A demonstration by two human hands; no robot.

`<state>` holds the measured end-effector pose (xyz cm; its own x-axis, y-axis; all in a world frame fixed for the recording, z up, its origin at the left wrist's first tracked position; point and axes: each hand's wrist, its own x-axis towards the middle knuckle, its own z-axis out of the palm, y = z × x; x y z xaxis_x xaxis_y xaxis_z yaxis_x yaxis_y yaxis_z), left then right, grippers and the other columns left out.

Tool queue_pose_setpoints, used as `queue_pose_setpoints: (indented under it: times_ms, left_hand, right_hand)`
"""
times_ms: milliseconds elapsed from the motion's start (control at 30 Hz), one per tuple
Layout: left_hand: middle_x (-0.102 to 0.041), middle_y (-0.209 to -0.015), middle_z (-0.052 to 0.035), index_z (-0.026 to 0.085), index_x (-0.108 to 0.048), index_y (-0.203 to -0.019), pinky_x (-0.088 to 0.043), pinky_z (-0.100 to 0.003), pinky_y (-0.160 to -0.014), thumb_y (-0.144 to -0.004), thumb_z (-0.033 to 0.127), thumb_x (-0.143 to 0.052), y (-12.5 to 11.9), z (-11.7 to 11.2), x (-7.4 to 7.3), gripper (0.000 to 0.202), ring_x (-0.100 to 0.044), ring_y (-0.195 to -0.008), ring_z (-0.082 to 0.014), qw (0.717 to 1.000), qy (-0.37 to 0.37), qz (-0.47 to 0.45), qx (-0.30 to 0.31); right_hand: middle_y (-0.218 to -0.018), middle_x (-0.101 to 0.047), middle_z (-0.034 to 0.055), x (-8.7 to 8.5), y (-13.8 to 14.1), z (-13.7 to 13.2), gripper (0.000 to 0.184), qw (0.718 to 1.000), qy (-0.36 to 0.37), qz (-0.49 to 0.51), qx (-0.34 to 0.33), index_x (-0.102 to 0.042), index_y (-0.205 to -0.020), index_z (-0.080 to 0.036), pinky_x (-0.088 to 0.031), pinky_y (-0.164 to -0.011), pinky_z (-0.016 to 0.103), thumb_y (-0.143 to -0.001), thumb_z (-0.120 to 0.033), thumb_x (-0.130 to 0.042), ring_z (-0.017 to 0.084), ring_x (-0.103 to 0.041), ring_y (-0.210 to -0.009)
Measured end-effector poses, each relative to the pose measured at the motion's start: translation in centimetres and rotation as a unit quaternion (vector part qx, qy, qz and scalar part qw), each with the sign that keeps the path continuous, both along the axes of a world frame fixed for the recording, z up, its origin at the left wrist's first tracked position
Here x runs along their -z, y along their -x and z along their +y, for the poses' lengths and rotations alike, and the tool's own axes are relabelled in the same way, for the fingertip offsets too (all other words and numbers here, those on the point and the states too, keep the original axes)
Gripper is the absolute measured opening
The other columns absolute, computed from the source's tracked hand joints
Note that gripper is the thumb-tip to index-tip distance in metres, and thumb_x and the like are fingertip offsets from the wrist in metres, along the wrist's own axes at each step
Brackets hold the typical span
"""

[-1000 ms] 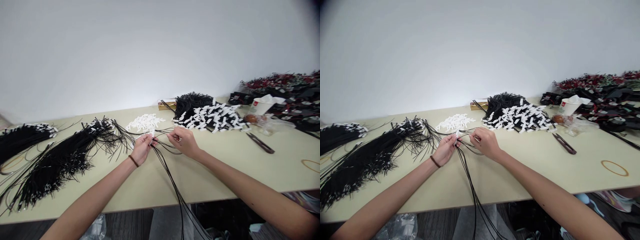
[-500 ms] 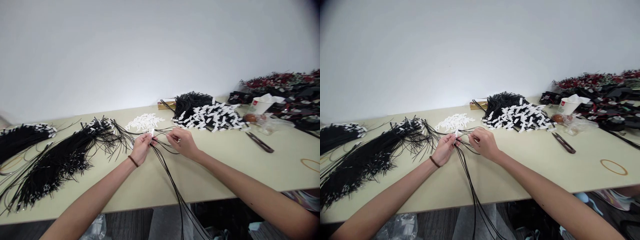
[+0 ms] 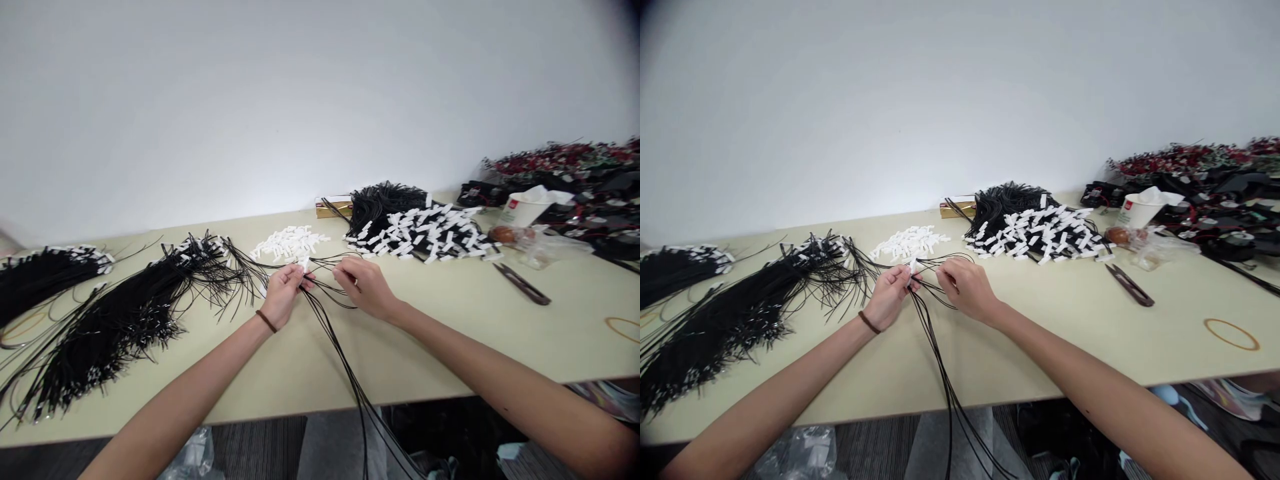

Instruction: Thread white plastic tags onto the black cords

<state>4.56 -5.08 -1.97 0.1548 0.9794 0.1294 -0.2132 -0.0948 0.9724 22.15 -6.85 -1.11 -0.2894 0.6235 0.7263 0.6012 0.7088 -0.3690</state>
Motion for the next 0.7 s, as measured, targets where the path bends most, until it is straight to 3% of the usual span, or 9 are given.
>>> queue_pose_setpoints:
  times_ms: [233,700]
  left_hand:
    - [-0.061,-0.068,-0.0032,0.012,-0.059,-0.07,-0.04,-0.022,-0.056,-0.07,0.036,-0.064,-0.03,-0.17,-0.22,0.024,-0.052,-0.055,-0.0089,1.0,-0.009,0.01,0.002]
    - [-0.062,-0.067,-0.0033,0.012,-0.059,-0.069,-0.041,-0.022,-0.055,-0.068,0.039,-0.066,0.11,-0.14,-0.26,0.027,-0.053,-0.055,-0.0097,0.998,-0.043,0.034,0.021]
  right_hand:
    - [-0.056,-0.04,-0.0012,-0.22,-0.08,-0.07,0.027,1.0,0.003,0.002,0.006,-0.034,-0.061,-0.019,-0.029,-0.055,0.025,-0.088,-0.021,-0.037,0.012,-0.037,-0.056]
    - [-0.058,-0.041,-0.0014,-0.37,-0.37,-0.1,0.023,1.0,-0.02,0.013,0.003,-0.037,-0.064,-0.019,-0.03,-0.054,0.025,-0.087,-0.019,-0.038,0.011,-0.036,-0.054]
